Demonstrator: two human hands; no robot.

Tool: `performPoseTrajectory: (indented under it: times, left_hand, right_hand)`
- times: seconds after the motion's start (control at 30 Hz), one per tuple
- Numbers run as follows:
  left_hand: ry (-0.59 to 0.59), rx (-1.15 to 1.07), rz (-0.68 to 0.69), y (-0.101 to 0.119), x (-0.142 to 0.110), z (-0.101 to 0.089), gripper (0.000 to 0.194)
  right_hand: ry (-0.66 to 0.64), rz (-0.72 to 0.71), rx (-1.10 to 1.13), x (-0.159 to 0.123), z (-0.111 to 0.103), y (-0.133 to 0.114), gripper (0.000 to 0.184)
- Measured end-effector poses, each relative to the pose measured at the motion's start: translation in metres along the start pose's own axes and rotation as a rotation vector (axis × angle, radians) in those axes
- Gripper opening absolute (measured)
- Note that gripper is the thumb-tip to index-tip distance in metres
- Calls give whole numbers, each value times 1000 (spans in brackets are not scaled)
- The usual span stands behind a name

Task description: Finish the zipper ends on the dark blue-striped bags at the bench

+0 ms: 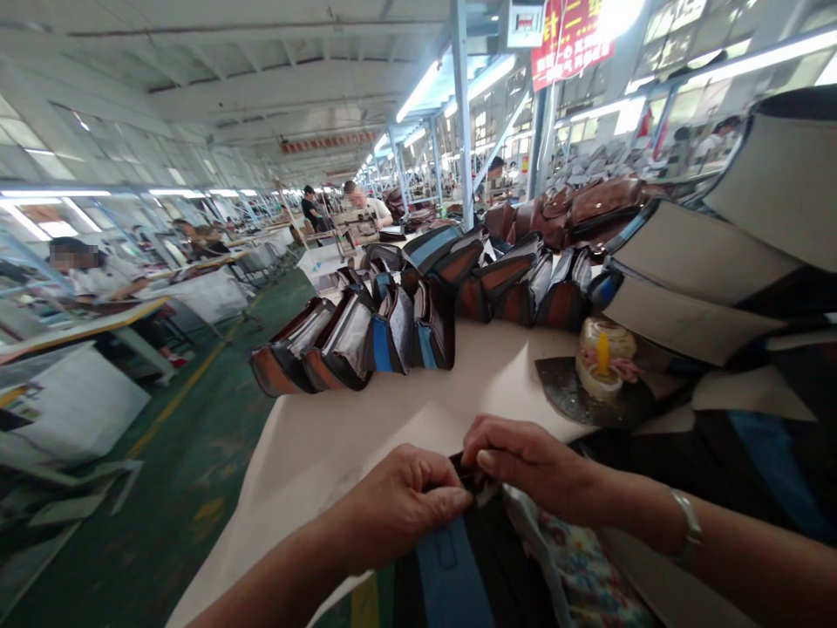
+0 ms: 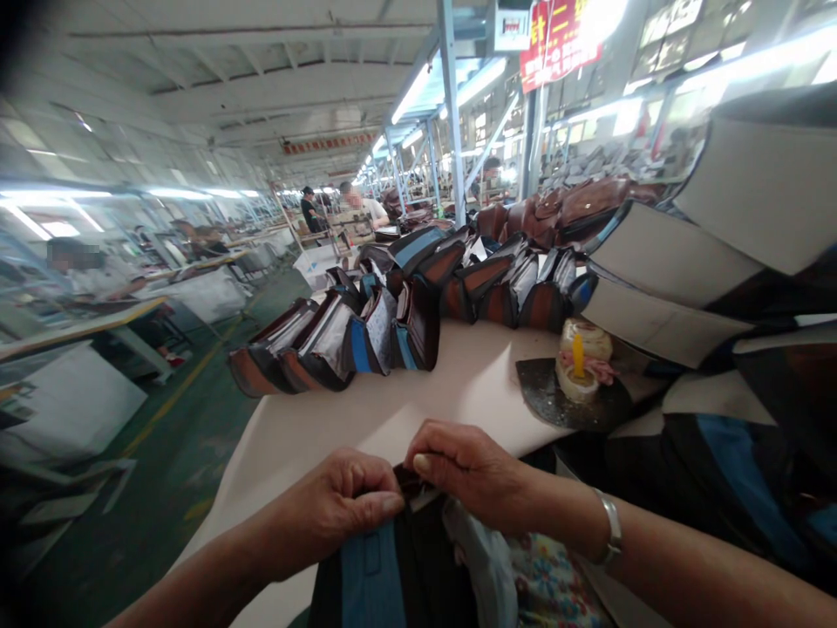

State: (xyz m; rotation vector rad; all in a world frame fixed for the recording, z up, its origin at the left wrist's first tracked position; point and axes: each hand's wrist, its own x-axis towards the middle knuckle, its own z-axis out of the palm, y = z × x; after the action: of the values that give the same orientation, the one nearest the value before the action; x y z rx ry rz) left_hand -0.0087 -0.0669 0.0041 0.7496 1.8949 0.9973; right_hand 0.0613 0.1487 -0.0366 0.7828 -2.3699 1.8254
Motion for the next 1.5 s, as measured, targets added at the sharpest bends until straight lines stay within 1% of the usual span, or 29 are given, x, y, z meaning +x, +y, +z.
performPoseTrajectory:
  times: [0.03, 0.1, 0.13, 0.17, 0.27, 0.33, 0.4, 0.47, 0.6, 0.7, 0.77, 0.83, 0.9, 0.97, 1.1, 1.17, 1.23, 1.37, 1.43, 1.5]
  left_hand:
    - [18, 23, 7, 1, -1, 1, 31]
    - [38, 56, 19, 2, -2, 3, 32]
    - [37, 58, 19, 2, -3, 2, 34]
    - [21, 50, 17, 3, -5, 1, 37]
    - [-16, 22, 76, 4, -9, -8, 46]
    - [4, 57, 133, 4, -12, -17, 52]
    - [6, 105, 123, 4, -14, -24, 52]
    - [-37, 113, 76, 3, -15, -28, 48]
    - [-90, 13, 74, 0, -15, -26, 45]
    - [-104, -104, 61, -2, -16, -22, 43]
    - [-81, -120, 64, -2, -17, -21, 45]
    - [-18, -45, 95, -1, -17, -23, 51]
    - [39, 45, 125, 0, -16, -25, 62]
    - [57, 74, 127, 1, -13, -27, 67]
    - [20, -30, 65, -5, -8, -27, 54]
    - [-10, -91, 21, -8, -7, -26, 53]
    - [-35, -135, 0, -10, -7, -25, 53]
    - [-82, -194, 16, -10, -8, -24, 52]
    - [-103, -191, 30, -9, -9, -23, 50]
    - [-99, -128, 58, -6, -10, -20, 47]
  right_hand:
    - [-45, 24, -11, 2, -1, 3, 21]
    - [-179, 32, -19, 6, -3, 8, 21]
    - [-233, 23, 5, 7, -3, 10, 23]
    - [-254, 14, 43, 7, -3, 12, 28]
    - [-203, -8, 141, 5, -3, 16, 36]
    - [-182, 6, 201, 2, -3, 16, 38]
    - [-175, 67, 284, -2, -3, 15, 37]
    - [-164, 145, 358, -4, -3, 13, 38]
    - [-177, 258, 434, -2, 0, 7, 47]
    - [-212, 274, 410, 1, 2, 5, 49]
    - [-195, 260, 386, 0, 3, 5, 49]
    - [-168, 244, 376, -1, 2, 6, 48]
    - [-161, 240, 381, -3, 3, 6, 47]
    - [-167, 230, 388, -4, 3, 4, 45]
    - [-161, 161, 407, -6, 4, -4, 42]
    - [-167, 149, 400, -7, 4, -6, 42]
    - [-171, 163, 375, -9, 2, -7, 43]
    - [-163, 211, 338, -13, 0, -3, 48]
    - [-166, 256, 339, -15, -1, 0, 50]
    - [-165, 313, 347, -17, -4, 2, 51]
